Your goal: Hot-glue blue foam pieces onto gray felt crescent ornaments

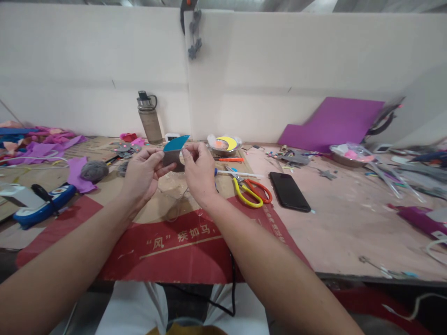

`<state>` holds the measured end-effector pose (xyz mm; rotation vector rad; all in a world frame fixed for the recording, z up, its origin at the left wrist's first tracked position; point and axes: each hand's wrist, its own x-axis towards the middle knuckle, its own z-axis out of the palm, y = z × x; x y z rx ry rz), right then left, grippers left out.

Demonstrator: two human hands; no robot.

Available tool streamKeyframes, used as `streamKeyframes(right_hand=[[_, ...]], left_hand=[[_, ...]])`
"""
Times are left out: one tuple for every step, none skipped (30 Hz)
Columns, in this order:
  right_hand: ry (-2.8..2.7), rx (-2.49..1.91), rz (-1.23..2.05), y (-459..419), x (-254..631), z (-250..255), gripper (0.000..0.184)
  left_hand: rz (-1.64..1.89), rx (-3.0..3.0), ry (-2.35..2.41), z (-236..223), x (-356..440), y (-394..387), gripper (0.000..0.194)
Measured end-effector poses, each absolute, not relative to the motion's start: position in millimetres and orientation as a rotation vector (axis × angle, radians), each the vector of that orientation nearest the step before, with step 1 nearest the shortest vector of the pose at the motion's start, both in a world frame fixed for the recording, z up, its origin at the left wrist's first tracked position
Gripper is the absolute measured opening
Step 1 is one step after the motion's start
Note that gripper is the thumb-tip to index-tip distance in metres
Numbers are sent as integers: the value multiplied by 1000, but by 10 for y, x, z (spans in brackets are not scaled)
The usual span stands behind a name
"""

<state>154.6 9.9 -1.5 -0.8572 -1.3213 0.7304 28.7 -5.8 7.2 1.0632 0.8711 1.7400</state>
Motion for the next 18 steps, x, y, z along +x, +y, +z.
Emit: streamKeyframes(right_hand=[[-1322, -857, 728, 96, 1547, -11, 8], [-1322, -856, 726, 94, 1548, -7, 8], [-1321, -852, 726, 91, 1550, -3, 8], [-1320, -848, 730, 89, 1552, 1, 9], [-1319, -843, 736, 87, 1554, 4, 10], [-1320, -840, 742, 87, 1556, 7, 10], [-1322, -838, 745, 87, 1558, 9, 11], [-1325, -836, 746, 89, 1559, 10, 11], [-1327, -834, 747, 92, 1561, 11, 12], [-1326, -833, 753, 96, 1563, 12, 13], [-1322, -833, 765, 101, 1564, 12, 14], [-1315, -835, 783, 105, 1566, 12, 14], [-1307, -837, 805, 110, 1567, 12, 14], [-1301, -838, 825, 115, 1568, 11, 14], [-1296, -836, 845, 119, 1569, 9, 14], [-1292, -830, 862, 125, 1570, 6, 14], [-1289, -818, 877, 131, 1571, 3, 14], [-1286, -801, 893, 137, 1571, -1, 14]], left_hand=[[1741, 1054, 868, 77, 290, -62, 16], [1742, 1045, 864, 82, 292, -67, 16], [1742, 1037, 859, 86, 294, -70, 16], [1740, 1033, 855, 88, 295, -73, 16], [1736, 1029, 852, 89, 296, -75, 16], [1733, 1028, 849, 88, 295, -75, 16], [1729, 1029, 847, 87, 294, -75, 16], [1726, 1033, 844, 84, 293, -74, 16], [1725, 1036, 841, 82, 292, -72, 16], [1725, 1037, 837, 80, 291, -70, 17], [1725, 1035, 834, 80, 290, -69, 17], [1720, 1030, 831, 79, 290, -69, 17], [1714, 1021, 832, 80, 290, -69, 17], [1708, 1010, 834, 80, 290, -69, 16], [1700, 1001, 837, 80, 289, -70, 16], [1691, 995, 836, 79, 287, -70, 15], [1683, 990, 833, 77, 284, -68, 15], [1674, 985, 827, 74, 280, -65, 14]])
